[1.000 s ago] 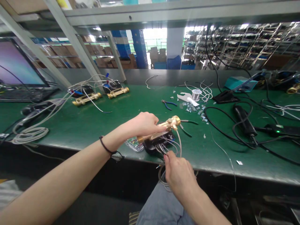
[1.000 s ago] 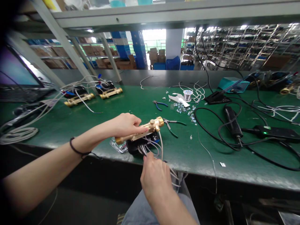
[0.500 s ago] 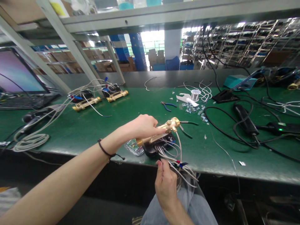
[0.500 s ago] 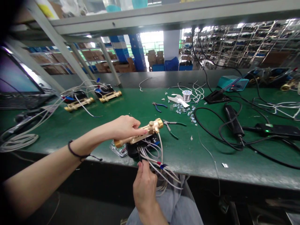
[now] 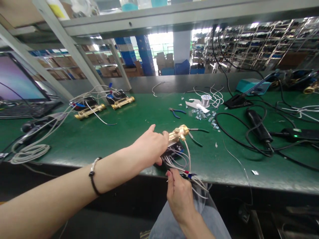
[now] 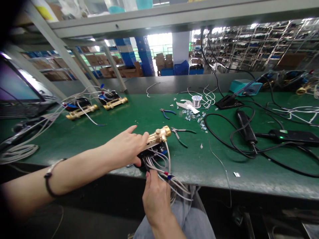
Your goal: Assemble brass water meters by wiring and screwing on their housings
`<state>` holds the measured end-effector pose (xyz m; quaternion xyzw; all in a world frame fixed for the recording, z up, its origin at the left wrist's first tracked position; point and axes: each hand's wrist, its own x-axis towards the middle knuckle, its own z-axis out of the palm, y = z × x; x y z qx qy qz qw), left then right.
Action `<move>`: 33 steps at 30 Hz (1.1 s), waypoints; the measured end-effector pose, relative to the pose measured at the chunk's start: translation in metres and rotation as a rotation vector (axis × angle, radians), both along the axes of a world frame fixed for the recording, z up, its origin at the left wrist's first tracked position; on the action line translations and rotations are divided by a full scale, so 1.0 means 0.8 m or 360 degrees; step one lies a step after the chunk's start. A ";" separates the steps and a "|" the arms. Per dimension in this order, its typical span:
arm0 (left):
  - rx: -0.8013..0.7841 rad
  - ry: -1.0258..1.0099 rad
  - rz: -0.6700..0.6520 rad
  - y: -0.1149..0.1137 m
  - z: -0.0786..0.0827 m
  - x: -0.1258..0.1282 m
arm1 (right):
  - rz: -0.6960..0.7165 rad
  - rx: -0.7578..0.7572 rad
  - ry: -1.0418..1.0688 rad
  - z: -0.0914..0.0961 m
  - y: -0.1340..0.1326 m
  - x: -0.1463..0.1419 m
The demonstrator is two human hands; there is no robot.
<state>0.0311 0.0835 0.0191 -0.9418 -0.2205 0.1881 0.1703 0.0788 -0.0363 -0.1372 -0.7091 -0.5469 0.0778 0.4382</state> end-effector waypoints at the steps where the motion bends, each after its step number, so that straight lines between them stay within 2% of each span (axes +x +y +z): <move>1: 0.0050 0.0020 -0.0016 0.000 -0.002 0.001 | 0.0005 -0.0009 -0.0005 0.000 0.000 0.001; 10: 0.0163 -0.0041 -0.0146 0.006 -0.012 0.000 | -0.0011 -0.0103 -0.0141 0.010 -0.003 0.005; 16: 0.0235 -0.0020 -0.0251 0.008 -0.016 -0.006 | -0.0024 -0.0315 -0.0211 0.029 -0.007 0.013; 22: 0.0238 -0.0011 -0.0233 0.005 -0.016 -0.006 | -0.0041 -0.0526 -0.0249 0.047 -0.011 0.021; 25: 0.0327 -0.0028 -0.0246 0.000 -0.019 -0.009 | -0.0034 -0.0600 -0.0286 0.055 -0.012 0.025; 29: 0.0545 -0.0158 -0.0314 -0.008 -0.028 -0.020 | -0.0034 -0.0646 -0.0327 0.062 -0.015 0.029; 33: 0.0558 -0.0342 -0.0457 -0.013 -0.037 -0.031 | -0.0015 -0.0668 -0.0342 0.065 -0.016 0.031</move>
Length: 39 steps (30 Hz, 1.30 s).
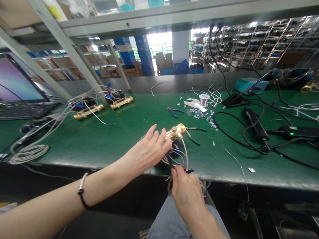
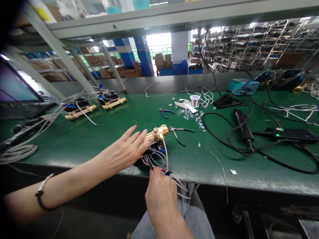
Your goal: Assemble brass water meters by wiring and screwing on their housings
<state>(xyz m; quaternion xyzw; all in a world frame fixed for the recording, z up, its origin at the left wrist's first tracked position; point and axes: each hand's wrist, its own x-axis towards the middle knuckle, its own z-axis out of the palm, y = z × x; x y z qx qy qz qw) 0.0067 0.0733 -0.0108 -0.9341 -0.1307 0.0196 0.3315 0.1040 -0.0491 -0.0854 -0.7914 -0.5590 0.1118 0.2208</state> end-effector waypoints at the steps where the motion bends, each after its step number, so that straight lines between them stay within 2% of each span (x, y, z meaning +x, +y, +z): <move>1: -0.0021 -0.0017 -0.0051 -0.001 -0.001 -0.002 | 0.0005 -0.0004 0.0001 0.000 0.000 0.000; 4: -0.0085 -0.0044 -0.0154 -0.001 -0.003 -0.005 | 0.0008 -0.0035 -0.0009 0.002 0.000 0.001; 7: -0.0138 -0.0084 -0.0171 0.000 -0.002 -0.005 | 0.0013 -0.0064 -0.0019 0.003 0.000 0.001; 11: -0.0187 -0.0110 -0.0121 -0.002 -0.001 0.000 | 0.0017 -0.0095 -0.0035 0.004 0.001 0.003; 16: -0.0131 -0.0059 -0.0027 -0.006 -0.001 0.006 | 0.0016 -0.0100 -0.0085 0.008 0.000 0.004; 23: -0.0020 -0.0112 -0.0052 -0.005 -0.008 0.013 | -0.0057 -0.0201 -0.0205 0.024 -0.001 0.012; 31: 0.0014 -0.0071 -0.0028 0.000 -0.001 0.023 | -0.0016 -0.0281 -0.0205 0.037 0.014 0.019; 39: -0.0095 -0.0096 0.0055 0.000 0.001 0.029 | 0.0014 -0.0344 -0.0259 0.041 0.019 0.017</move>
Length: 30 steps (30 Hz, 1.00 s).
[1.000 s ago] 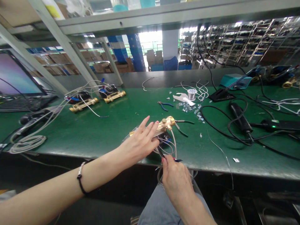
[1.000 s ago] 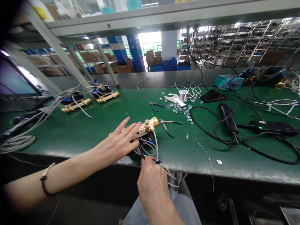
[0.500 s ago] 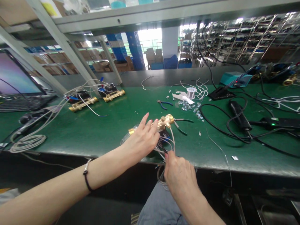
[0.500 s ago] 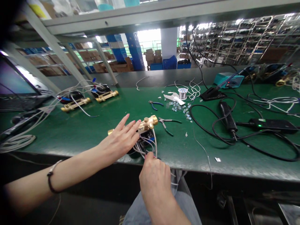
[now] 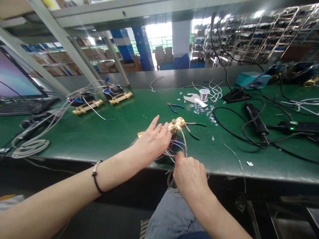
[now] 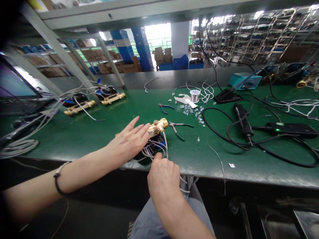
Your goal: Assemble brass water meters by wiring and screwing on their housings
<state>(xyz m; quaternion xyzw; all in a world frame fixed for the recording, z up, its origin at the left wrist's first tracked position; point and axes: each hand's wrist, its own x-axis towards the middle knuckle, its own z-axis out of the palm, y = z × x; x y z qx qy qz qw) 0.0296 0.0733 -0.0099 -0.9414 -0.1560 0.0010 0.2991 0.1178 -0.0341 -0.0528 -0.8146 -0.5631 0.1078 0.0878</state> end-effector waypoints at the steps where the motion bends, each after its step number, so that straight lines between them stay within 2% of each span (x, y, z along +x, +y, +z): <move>1: 0.0008 -0.0025 -0.0014 -0.001 0.000 -0.001 | 0.0002 0.0000 -0.0002 0.000 0.001 0.000; 6: 0.0205 -0.0092 -0.0201 -0.020 -0.010 -0.007 | 0.0006 0.0014 -0.0032 -0.004 -0.002 -0.003; 10: 0.0186 -0.0213 -0.0126 -0.055 -0.027 -0.006 | 0.0067 0.0017 -0.0029 -0.007 -0.007 -0.003; 12: 0.0121 -0.0294 -0.0001 -0.074 -0.030 -0.004 | 0.0096 0.0020 -0.0008 -0.008 -0.008 -0.003; 14: 0.0079 -0.0376 0.0168 -0.088 -0.024 -0.007 | 0.0078 0.0020 -0.0009 -0.009 -0.007 -0.002; 17: 0.0013 -0.0550 0.0261 -0.088 0.003 -0.024 | 0.0046 0.0018 -0.0027 -0.013 -0.005 -0.001; 20: -0.0166 -0.0816 0.0412 -0.053 0.035 -0.054 | 0.0051 0.0053 -0.0051 -0.017 -0.006 -0.001; 22: -0.0446 -0.1051 0.0695 -0.010 0.046 -0.075 | 0.0047 0.0100 -0.0077 -0.020 -0.009 -0.002; 23: -0.0675 -0.1147 0.0844 0.017 0.046 -0.084 | 0.0057 0.0121 -0.0089 -0.021 -0.012 -0.002; 25: -0.1212 -0.1321 0.1143 0.071 0.034 -0.099 | 0.0081 0.0187 -0.0134 -0.025 -0.020 -0.001; 28: -0.1275 -0.1383 0.1319 0.138 0.003 -0.111 | 0.0097 0.0375 -0.0226 -0.036 -0.035 0.005; 30: -0.1286 -0.1450 0.1349 0.161 -0.016 -0.110 | 0.0113 0.0537 -0.0229 -0.046 -0.047 0.014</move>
